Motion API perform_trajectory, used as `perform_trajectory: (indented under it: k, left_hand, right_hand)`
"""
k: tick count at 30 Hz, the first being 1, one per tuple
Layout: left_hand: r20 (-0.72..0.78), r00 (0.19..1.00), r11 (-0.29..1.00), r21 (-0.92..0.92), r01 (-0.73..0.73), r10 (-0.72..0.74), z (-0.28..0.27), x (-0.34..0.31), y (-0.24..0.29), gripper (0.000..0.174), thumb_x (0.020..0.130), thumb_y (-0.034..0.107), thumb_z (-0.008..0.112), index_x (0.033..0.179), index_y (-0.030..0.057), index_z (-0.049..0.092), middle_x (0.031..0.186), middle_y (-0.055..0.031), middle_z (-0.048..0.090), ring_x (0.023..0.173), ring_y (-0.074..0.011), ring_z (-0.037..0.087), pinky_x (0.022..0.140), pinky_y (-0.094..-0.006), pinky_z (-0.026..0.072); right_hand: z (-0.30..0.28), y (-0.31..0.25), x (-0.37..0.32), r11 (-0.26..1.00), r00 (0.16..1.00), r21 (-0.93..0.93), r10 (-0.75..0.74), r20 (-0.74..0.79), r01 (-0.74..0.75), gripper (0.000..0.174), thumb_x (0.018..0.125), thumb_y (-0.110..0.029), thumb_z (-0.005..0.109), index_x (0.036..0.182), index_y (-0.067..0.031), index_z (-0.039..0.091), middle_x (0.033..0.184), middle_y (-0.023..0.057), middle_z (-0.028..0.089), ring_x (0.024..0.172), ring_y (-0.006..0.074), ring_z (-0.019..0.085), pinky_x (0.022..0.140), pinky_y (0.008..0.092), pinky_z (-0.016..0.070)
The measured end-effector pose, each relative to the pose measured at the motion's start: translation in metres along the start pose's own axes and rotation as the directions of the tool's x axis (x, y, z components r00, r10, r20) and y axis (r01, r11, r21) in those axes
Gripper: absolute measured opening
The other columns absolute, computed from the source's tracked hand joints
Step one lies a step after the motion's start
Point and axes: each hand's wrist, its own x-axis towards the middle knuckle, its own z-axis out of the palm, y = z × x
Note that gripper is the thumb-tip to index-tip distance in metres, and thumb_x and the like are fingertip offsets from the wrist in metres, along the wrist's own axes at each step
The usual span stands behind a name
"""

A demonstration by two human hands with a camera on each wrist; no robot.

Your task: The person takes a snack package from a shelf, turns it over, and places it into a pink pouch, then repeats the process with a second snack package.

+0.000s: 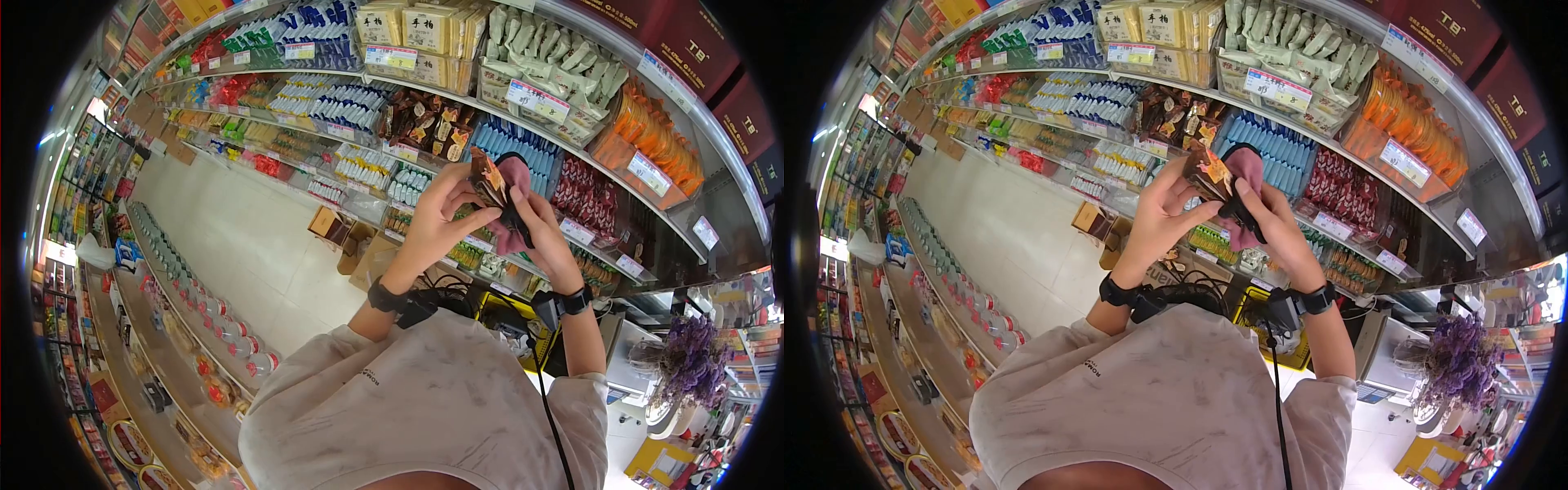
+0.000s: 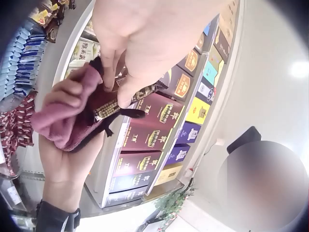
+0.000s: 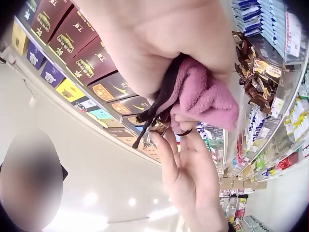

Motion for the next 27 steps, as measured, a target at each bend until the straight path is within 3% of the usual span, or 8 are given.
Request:
perform_trajectory:
  k: [1,4,8,9,17,21,24,27]
  left_hand:
    - [-0.011,1.000,0.998,-0.058,0.028,-0.028,0.000,-0.002,0.001,0.053,0.085,-0.006,0.075,0.133,-0.0052,0.053,0.120,-0.0083,0.061,0.110,-0.0153,0.063,0.088,-0.0294,0.0554]
    - [-0.018,0.988,0.976,-0.159,0.150,-0.155,-0.002,-0.006,0.005,0.048,0.088,-0.002,0.075,0.131,-0.0054,0.055,0.120,-0.0096,0.063,0.108,-0.0143,0.064,0.088,-0.0291,0.0559]
    - [-0.156,0.881,0.876,-0.279,0.394,-0.447,-0.011,-0.006,0.003,0.043,0.092,0.009,0.074,0.129,-0.0063,0.057,0.116,-0.0109,0.068,0.098,-0.0131,0.068,0.086,-0.0288,0.0574]
    - [-0.159,0.902,0.904,-0.230,0.361,-0.401,-0.013,-0.008,0.000,0.043,0.095,0.016,0.072,0.128,-0.0073,0.058,0.109,-0.0093,0.070,0.090,-0.0123,0.069,0.081,-0.0276,0.0583]
    - [-0.237,0.903,0.925,-0.218,0.311,-0.359,-0.034,-0.009,-0.009,0.040,0.095,0.012,0.071,0.132,-0.0005,0.060,0.112,-0.0081,0.072,0.097,-0.0106,0.069,0.083,-0.0275,0.0574]
    - [-0.299,0.877,0.921,-0.224,0.319,-0.377,-0.044,-0.009,-0.013,0.045,0.092,0.012,0.075,0.131,-0.0046,0.060,0.102,-0.0050,0.071,0.084,-0.0069,0.066,0.076,-0.0231,0.0548]
    - [-0.244,0.888,0.916,-0.199,0.347,-0.390,-0.061,-0.008,-0.016,0.044,0.092,0.012,0.075,0.131,-0.0034,0.060,0.105,-0.0059,0.073,0.087,-0.0077,0.068,0.076,-0.0244,0.0551]
    - [-0.161,0.867,0.882,-0.066,0.467,-0.471,-0.097,-0.015,-0.032,0.043,0.090,0.011,0.075,0.128,-0.0051,0.061,0.110,-0.0070,0.071,0.094,-0.0093,0.067,0.080,-0.0255,0.0548]
  right_hand:
    - [0.005,-0.002,-0.001,0.994,0.996,0.066,-0.087,0.029,0.085,0.037,0.101,-0.038,0.063,0.107,-0.0017,0.066,0.082,0.0023,0.066,0.067,0.0061,0.061,0.058,0.0213,0.0475]
    - [-0.006,-0.017,-0.004,0.981,0.995,-0.167,-0.093,0.023,0.096,0.034,0.100,-0.034,0.066,0.107,-0.0002,0.067,0.083,0.0007,0.064,0.070,0.0041,0.059,0.060,0.0210,0.0461]
    - [0.002,-0.001,0.006,0.732,0.847,-0.503,-0.532,0.000,0.460,0.033,0.099,-0.027,0.067,0.114,0.0027,0.067,0.079,-0.0033,0.062,0.071,0.0013,0.049,0.061,0.0209,0.0426]
    - [0.006,-0.006,0.002,0.771,0.880,-0.496,-0.474,-0.029,0.399,0.033,0.100,-0.026,0.066,0.113,0.0037,0.068,0.078,-0.0029,0.062,0.071,0.0024,0.047,0.061,0.0226,0.0426]
    - [0.010,0.014,0.015,0.953,0.964,-0.214,-0.241,-0.110,0.213,0.028,0.102,-0.025,0.064,0.108,0.0022,0.062,0.077,-0.0003,0.061,0.066,0.0047,0.054,0.057,0.0231,0.0430]
    - [0.020,0.028,0.026,0.922,0.959,-0.272,-0.284,0.009,0.275,0.031,0.099,-0.021,0.067,0.119,0.0017,0.057,0.088,0.0015,0.064,0.069,0.0061,0.059,0.060,0.0225,0.0478]
    - [0.020,0.019,0.031,0.971,0.981,-0.229,-0.018,0.192,0.063,0.036,0.099,-0.020,0.067,0.124,0.0032,0.056,0.093,0.0029,0.065,0.072,0.0077,0.062,0.062,0.0230,0.0497]
    - [0.028,0.033,0.039,0.956,0.986,-0.294,0.034,0.162,0.015,0.038,0.098,-0.019,0.068,0.126,0.0039,0.056,0.088,0.0019,0.064,0.070,0.0082,0.063,0.059,0.0228,0.0494]
